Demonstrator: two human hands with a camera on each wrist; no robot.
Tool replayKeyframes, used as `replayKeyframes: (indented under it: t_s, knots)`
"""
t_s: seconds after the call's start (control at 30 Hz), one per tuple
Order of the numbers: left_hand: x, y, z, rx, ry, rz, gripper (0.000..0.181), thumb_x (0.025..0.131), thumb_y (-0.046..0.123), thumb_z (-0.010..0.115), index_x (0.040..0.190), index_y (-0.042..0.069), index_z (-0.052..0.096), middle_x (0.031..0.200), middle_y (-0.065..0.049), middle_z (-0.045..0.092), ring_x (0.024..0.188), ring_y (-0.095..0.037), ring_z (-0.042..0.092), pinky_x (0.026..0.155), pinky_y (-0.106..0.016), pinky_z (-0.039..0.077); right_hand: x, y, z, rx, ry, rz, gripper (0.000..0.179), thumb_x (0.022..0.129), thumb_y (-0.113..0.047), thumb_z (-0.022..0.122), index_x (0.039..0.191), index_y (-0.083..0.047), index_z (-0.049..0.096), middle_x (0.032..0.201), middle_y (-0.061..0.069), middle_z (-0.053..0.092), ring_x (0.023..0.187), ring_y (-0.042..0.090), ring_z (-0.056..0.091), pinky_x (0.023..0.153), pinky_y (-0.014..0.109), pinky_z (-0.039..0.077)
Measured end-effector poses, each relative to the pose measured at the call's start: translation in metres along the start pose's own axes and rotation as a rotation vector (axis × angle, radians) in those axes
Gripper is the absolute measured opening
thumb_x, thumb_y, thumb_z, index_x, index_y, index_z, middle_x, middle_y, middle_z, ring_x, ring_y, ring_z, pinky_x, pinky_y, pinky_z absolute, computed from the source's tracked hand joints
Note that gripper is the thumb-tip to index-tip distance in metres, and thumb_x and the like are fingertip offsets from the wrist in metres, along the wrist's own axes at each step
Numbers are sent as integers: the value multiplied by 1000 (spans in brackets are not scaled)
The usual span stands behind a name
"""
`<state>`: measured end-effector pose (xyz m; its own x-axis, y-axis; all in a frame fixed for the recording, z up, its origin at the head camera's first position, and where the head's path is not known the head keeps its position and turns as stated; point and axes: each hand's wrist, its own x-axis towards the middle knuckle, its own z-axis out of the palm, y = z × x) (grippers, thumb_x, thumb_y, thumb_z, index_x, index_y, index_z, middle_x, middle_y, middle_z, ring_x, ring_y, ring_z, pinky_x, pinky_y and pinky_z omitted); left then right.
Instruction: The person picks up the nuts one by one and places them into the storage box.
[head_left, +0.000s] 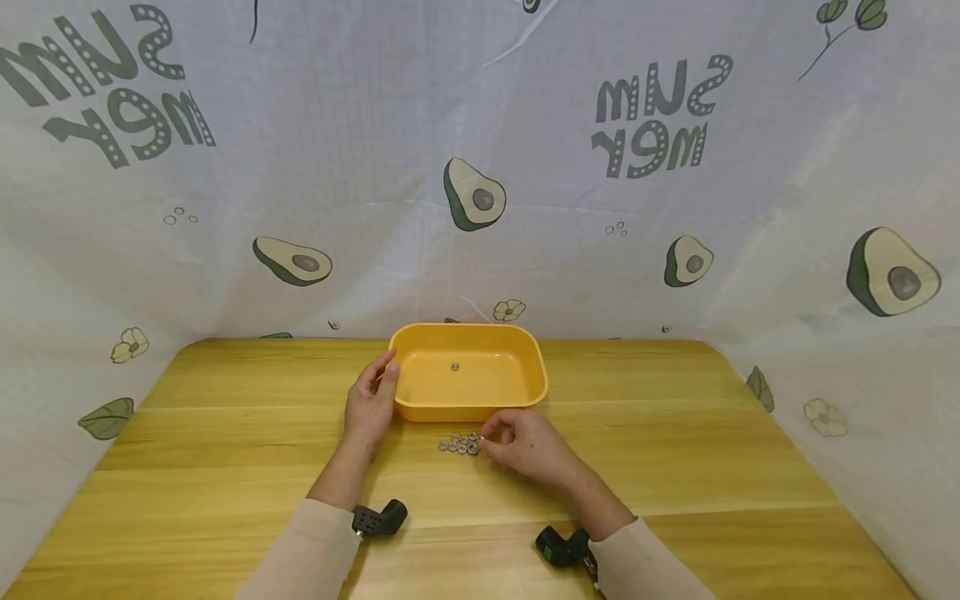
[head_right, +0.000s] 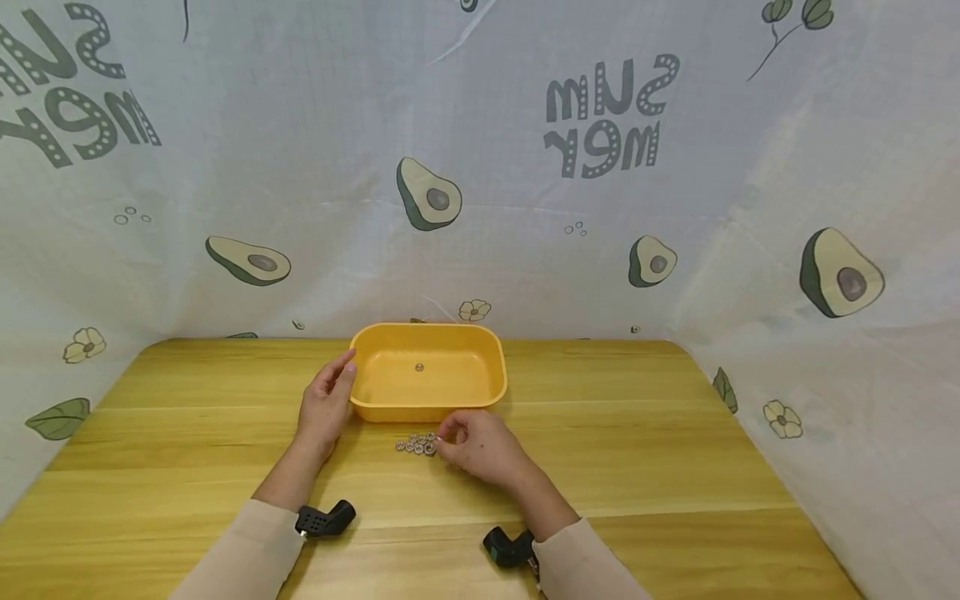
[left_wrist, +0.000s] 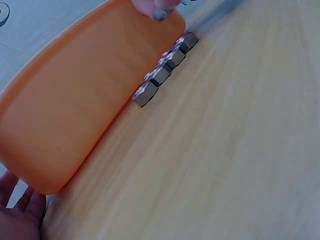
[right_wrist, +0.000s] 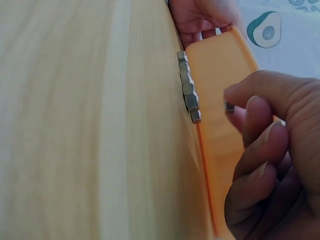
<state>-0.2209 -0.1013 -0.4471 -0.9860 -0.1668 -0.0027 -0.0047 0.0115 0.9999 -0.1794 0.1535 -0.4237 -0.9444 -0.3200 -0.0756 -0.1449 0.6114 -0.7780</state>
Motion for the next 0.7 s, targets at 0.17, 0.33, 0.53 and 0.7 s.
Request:
replayKeyframes:
  t_s: [0.17,0.33,0.53,0.7]
  knots:
    - [-1,1,0,9,-4,0,46,108,37,52,150,19,53,156,-12,47,142,-31,48,119,-48,41,-2,-6,-1,0,23,3,10,90,-22,78,95,-15,71,63,-3,52,55,11,46,47,20,34]
    - [0,2,-1,9,5,-1,45,107,38,53,149,20,54,156,-11,47,142,-30,48,119,-47,41,-2,-15,-7,12,43,-4,9,91,-20,78,96,-15,71,64,-1,53,55,12,46,47,20,35]
    - [3,0,0,7,5,8,46,107,38,53,149,19,54,154,-13,49,140,-30,50,117,-47,42,1,-26,-19,-25,97,-18,8,90,-19,78,95,-16,72,62,-1,52,53,13,45,47,21,34]
    - [0,0,0,23,2,25,47,107,38,52,150,18,53,156,-13,48,141,-32,50,117,-48,42,6,-32,-32,-55,155,-18,10,90,-21,79,97,-17,72,60,-1,51,50,14,42,46,22,31]
